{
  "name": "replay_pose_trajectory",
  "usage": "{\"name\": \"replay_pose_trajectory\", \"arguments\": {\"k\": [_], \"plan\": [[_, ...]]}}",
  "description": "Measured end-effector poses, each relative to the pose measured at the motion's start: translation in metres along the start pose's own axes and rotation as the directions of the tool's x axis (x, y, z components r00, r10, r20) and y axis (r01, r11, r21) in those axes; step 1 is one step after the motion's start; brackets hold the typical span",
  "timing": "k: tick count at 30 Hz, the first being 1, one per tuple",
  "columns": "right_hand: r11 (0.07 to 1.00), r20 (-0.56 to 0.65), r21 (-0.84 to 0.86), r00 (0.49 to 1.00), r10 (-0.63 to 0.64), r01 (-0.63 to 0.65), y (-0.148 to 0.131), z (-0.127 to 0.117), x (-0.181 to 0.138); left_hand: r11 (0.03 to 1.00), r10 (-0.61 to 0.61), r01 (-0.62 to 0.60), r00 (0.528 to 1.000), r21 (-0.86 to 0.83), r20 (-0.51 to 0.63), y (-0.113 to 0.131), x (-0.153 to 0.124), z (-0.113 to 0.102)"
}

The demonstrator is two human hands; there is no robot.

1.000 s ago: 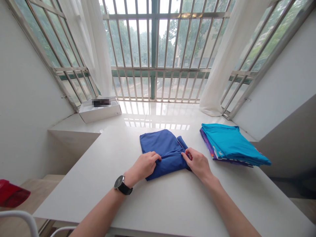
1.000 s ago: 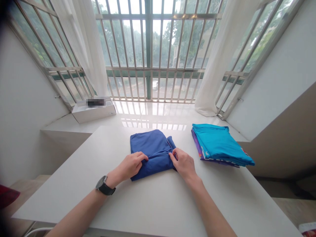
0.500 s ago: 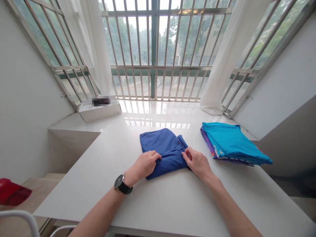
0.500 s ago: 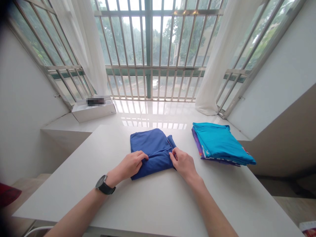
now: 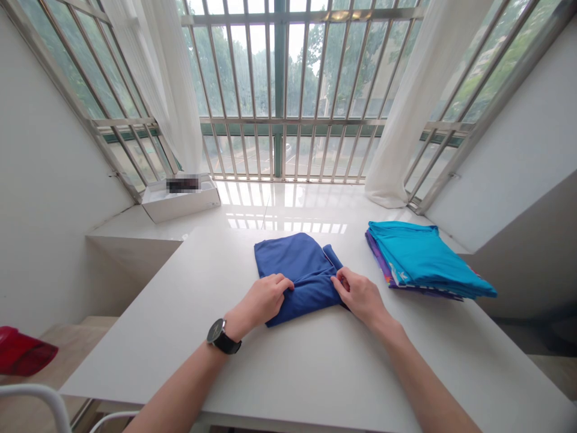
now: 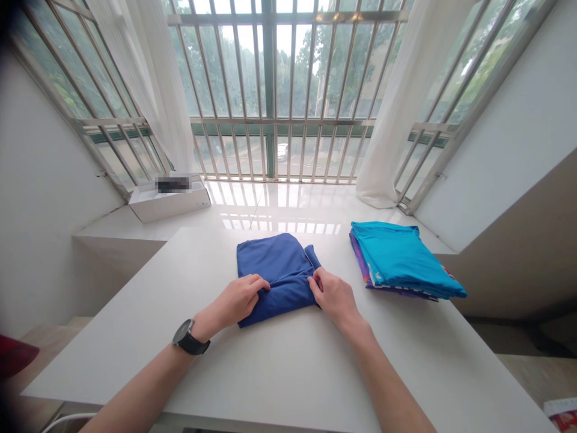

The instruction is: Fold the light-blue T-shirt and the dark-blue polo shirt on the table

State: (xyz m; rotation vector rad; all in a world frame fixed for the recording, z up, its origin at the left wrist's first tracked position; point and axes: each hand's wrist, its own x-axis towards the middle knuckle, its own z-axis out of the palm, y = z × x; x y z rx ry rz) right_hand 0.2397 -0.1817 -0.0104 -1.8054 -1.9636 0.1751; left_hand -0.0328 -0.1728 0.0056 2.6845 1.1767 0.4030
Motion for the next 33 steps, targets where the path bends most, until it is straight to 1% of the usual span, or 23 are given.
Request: {"name": "replay_pose_trajectory", "arguments": {"k": [18,33], "plan": [[1.000,0.011,0.012,1.000,-0.005,0.005,-0.0008,-0.0012,0.0000,1.000,0.005,-0.005,1.000,-0.007,-0.011,-0.0024,-0.0005,0.0028],[1.000,0.026,0.010,1.000,-0.003,0.002,-0.0022,-0.0026,-0.0001,1.000,0.003,-0.003,1.000,-0.008,-0.009,-0.0001,0.0000,-0.0001]]}}
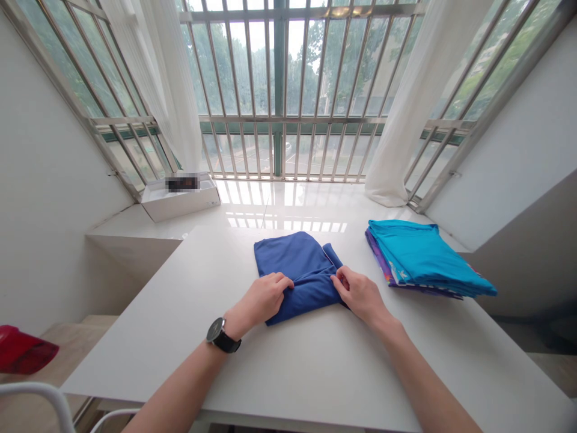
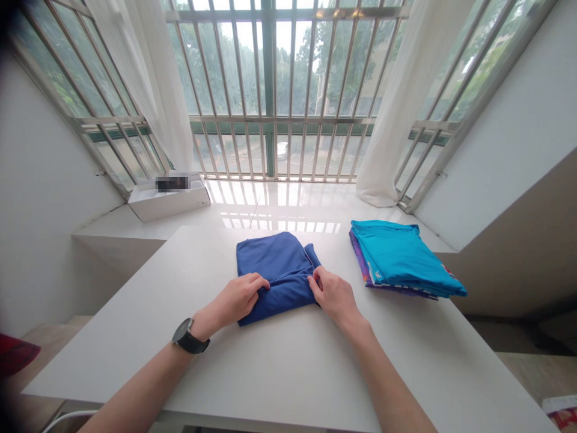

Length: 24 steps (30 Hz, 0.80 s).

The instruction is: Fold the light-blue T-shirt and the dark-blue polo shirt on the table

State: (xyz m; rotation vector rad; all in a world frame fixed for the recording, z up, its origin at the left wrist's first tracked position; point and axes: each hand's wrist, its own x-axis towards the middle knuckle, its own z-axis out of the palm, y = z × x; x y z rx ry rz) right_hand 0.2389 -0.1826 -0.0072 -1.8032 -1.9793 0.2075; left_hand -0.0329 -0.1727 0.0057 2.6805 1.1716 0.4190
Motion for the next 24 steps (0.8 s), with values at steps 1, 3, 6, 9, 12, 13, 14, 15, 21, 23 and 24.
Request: {"name": "replay_pose_trajectory", "arguments": {"k": [1,3,6,9,12,13,14,15,21,23,24], "plan": [[1.000,0.001,0.001,1.000,0.000,0.000,-0.0001,-0.0001,0.0001,1.000,0.001,-0.001,1.000,-0.001,0.000,0.0000,0.0000,0.0000],[1.000,0.003,0.003,1.000,-0.001,0.001,-0.0004,-0.0003,0.0002,1.000,0.001,-0.001,1.000,0.001,0.002,0.0001,0.0001,-0.0002],[1.000,0.001,0.000,1.000,-0.005,0.005,-0.0001,0.0001,0.0003,1.000,-0.002,0.002,1.000,0.004,0.005,0.0003,0.0001,-0.0005],[1.000,-0.009,-0.001,1.000,-0.011,0.011,0.0010,0.0008,0.0003,1.000,0.000,0.000,1.000,0.004,0.000,0.0001,-0.0001,-0.0004],[1.000,-0.013,0.001,1.000,-0.018,0.018,0.0016,0.0011,0.0003,1.000,0.003,-0.003,1.000,0.006,-0.003,-0.0006,-0.0005,0.0003],[1.000,-0.012,0.001,1.000,-0.018,0.018,0.0016,0.0009,0.0003,1.000,0.003,-0.003,1.000,0.008,-0.002,-0.0008,-0.0005,0.0006],[1.000,-0.011,0.002,1.000,-0.017,0.017,0.0014,0.0007,0.0003,1.000,0.004,-0.004,1.000,0.009,-0.002,-0.0010,-0.0006,0.0009],[1.000,-0.010,0.002,1.000,-0.015,0.015,0.0012,0.0005,0.0003,1.000,0.004,-0.004,1.000,0.009,-0.002,-0.0012,-0.0006,0.0011],[1.000,-0.010,0.014,1.000,-0.020,0.020,0.0006,0.0000,0.0002,1.000,0.008,-0.008,1.000,0.008,-0.012,-0.0016,-0.0005,0.0017],[1.000,-0.009,0.013,1.000,-0.017,0.017,0.0010,0.0003,0.0001,1.000,0.009,-0.009,1.000,0.004,-0.013,-0.0016,-0.0005,0.0018],[1.000,-0.008,0.012,1.000,-0.016,0.017,0.0012,0.0004,0.0000,1.000,0.008,-0.008,1.000,0.001,-0.013,-0.0016,-0.0006,0.0018]]}}
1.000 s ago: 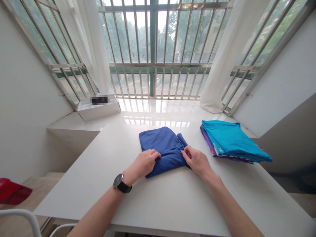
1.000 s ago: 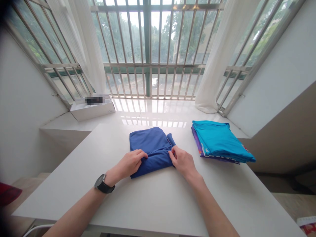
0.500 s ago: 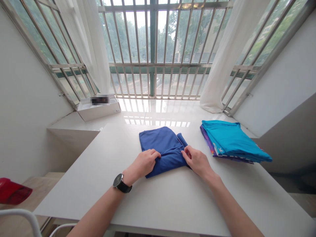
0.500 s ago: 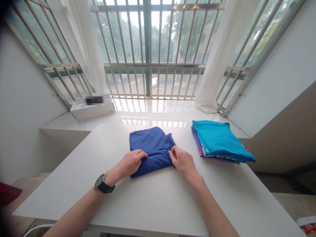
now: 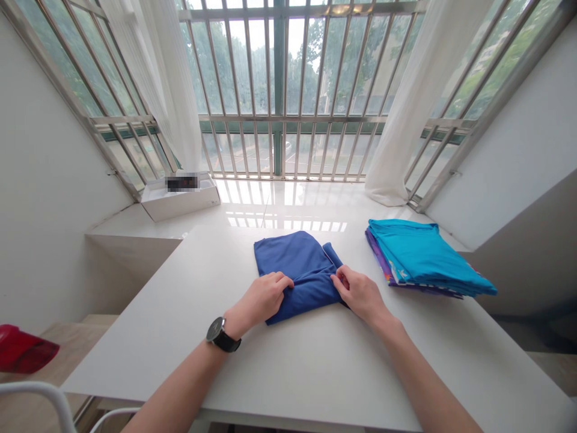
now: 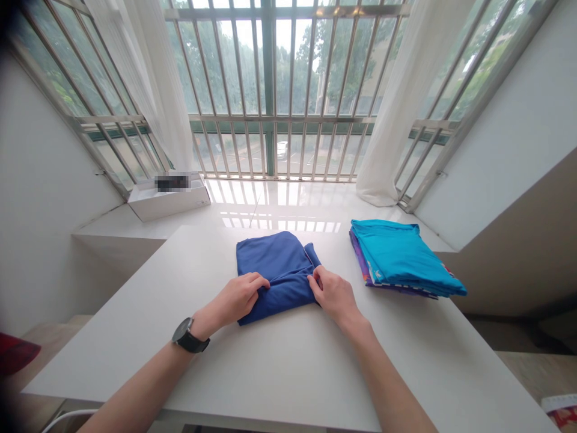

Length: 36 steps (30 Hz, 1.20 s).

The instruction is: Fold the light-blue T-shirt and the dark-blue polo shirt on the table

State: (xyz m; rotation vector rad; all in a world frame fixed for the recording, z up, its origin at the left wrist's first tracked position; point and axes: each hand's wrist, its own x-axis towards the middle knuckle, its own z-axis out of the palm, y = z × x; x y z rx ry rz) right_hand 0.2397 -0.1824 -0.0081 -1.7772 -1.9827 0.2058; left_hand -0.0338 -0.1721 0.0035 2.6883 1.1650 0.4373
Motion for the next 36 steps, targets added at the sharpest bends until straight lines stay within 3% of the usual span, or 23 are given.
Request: {"name": "replay_pose_trajectory", "arguments": {"k": [36], "plan": [[1.000,0.010,0.006,1.000,0.004,-0.004,0.0008,0.0005,0.0003,1.000,-0.005,0.005,1.000,0.002,0.017,0.0003,0.0008,-0.0003]]}}
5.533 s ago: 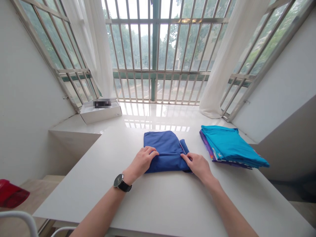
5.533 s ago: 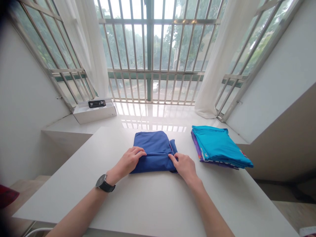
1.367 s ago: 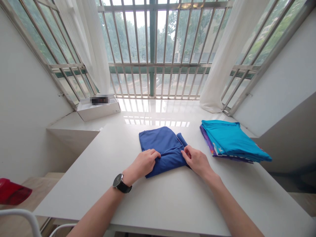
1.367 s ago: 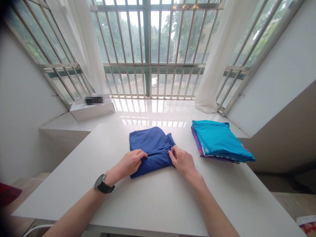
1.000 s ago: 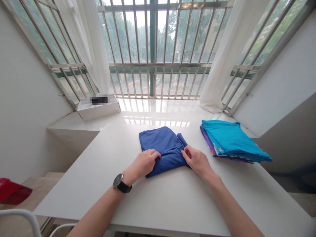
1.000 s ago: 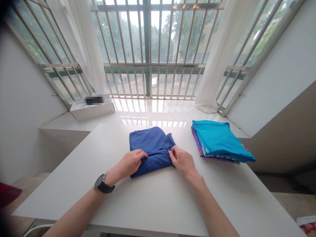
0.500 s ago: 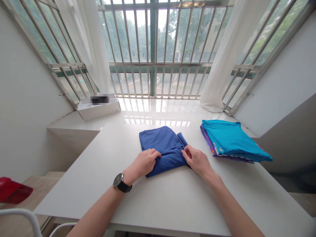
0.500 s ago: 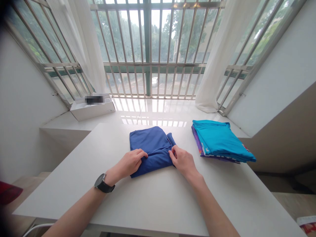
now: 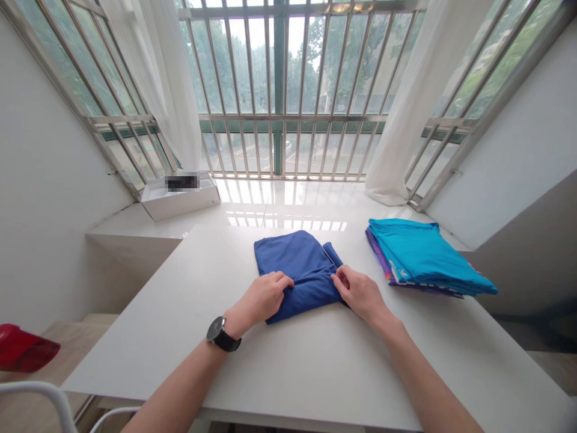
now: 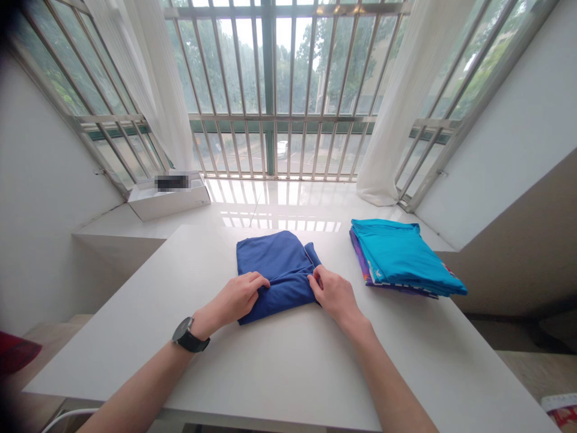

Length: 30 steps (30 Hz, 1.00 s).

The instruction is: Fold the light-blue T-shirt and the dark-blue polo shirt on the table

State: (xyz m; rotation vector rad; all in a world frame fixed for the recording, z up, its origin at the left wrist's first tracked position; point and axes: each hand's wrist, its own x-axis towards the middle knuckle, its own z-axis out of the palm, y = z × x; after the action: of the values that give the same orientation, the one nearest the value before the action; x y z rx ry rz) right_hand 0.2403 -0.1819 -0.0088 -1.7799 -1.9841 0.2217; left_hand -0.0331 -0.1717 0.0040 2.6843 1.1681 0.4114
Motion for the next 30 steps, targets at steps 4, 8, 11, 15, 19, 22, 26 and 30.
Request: {"name": "replay_pose_trajectory", "arguments": {"k": [4,8,11,15,19,22,26,30], "plan": [[1.000,0.005,0.001,1.000,0.000,0.000,0.0003,0.0008,0.0005,1.000,0.002,-0.002,1.000,-0.001,-0.007,-0.0012,-0.0003,0.0012],[1.000,0.000,0.001,1.000,-0.005,0.005,0.0003,0.0006,0.0006,1.000,0.005,-0.005,1.000,-0.002,-0.010,-0.0016,-0.0007,0.0023],[1.000,-0.005,-0.001,1.000,-0.006,0.006,0.0006,0.0002,0.0001,1.000,0.004,-0.004,1.000,-0.002,-0.007,-0.0013,-0.0008,0.0020],[1.000,-0.007,-0.002,1.000,-0.010,0.010,0.0009,0.0002,0.0000,1.000,0.003,-0.003,1.000,-0.005,-0.003,-0.0008,-0.0009,0.0005],[1.000,-0.007,-0.005,1.000,-0.015,0.015,0.0007,0.0007,0.0006,1.000,0.003,-0.003,1.000,-0.007,-0.004,-0.0006,-0.0009,0.0005],[1.000,-0.005,-0.008,1.000,-0.013,0.013,0.0006,0.0006,0.0005,1.000,0.004,-0.004,1.000,-0.008,-0.005,-0.0007,-0.0011,0.0017],[1.000,0.002,-0.003,1.000,-0.005,0.005,0.0006,0.0000,0.0000,1.000,0.003,-0.003,1.000,-0.007,-0.003,-0.0009,-0.0011,0.0028],[1.000,0.000,-0.002,1.000,-0.008,0.008,0.0008,0.0000,-0.0001,1.000,0.005,-0.005,1.000,0.000,-0.002,-0.0015,-0.0005,0.0028]]}}
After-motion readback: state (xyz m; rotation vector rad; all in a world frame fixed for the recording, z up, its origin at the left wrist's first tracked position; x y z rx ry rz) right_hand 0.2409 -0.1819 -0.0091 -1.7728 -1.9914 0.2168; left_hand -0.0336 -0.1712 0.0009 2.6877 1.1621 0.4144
